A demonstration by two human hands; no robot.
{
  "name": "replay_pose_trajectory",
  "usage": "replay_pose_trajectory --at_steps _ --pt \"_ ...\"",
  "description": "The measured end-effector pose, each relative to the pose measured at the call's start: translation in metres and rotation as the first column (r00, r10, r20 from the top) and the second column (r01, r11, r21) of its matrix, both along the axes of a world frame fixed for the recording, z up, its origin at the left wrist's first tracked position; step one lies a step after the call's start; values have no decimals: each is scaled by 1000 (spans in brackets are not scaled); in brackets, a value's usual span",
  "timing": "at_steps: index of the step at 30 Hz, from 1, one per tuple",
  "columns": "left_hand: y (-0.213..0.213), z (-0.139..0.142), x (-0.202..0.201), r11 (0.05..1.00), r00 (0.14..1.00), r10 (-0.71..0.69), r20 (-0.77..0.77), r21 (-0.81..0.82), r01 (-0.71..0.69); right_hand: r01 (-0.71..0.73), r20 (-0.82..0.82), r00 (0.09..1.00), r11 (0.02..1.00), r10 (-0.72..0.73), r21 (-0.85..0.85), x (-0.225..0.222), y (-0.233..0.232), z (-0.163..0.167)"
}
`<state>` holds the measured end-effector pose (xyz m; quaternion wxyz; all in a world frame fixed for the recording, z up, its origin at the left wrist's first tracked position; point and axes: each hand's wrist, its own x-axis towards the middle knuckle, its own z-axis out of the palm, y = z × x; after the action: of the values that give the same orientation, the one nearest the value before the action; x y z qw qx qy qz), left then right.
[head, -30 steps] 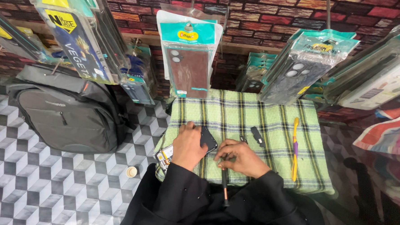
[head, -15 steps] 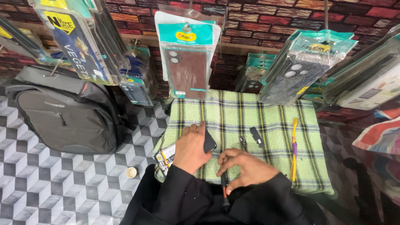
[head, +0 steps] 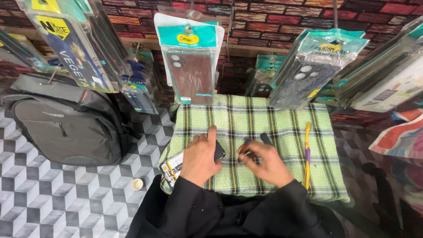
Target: The person uses a screwdriver to remove screws from a disassembled smartphone, then uses a toothbrush to clean the interior surfaces of the phone frame and a separate screen assembly. The person places the cleaned components on a checkered cloth on the table.
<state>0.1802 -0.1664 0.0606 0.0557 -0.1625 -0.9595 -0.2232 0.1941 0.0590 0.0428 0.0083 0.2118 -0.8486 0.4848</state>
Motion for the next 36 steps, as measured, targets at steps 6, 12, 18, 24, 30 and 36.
replay_pose_trajectory --at_steps 6,12,18,24,30,36 --pt "3 -2 -2 1000 999 -3 -35 -11 3 308 378 919 799 -110 -516 -21 23 -34" --pt "8 2 -4 999 999 -15 -42 42 17 382 512 855 767 -82 -515 -26 35 -40" --pt "16 7 -6 991 982 -81 -171 88 97 378 588 809 785 -23 -490 -28 31 -39" --pt "26 6 -6 949 897 -314 -312 -73 306 284 498 866 865 -46 -414 -29 22 -39" --pt "40 -2 -9 932 823 -362 -438 -156 327 275 382 918 865 -106 -420 -29 21 -43" --pt "35 -3 -9 925 807 -374 -457 -124 358 249 299 943 901 -143 -356 -33 25 -52"
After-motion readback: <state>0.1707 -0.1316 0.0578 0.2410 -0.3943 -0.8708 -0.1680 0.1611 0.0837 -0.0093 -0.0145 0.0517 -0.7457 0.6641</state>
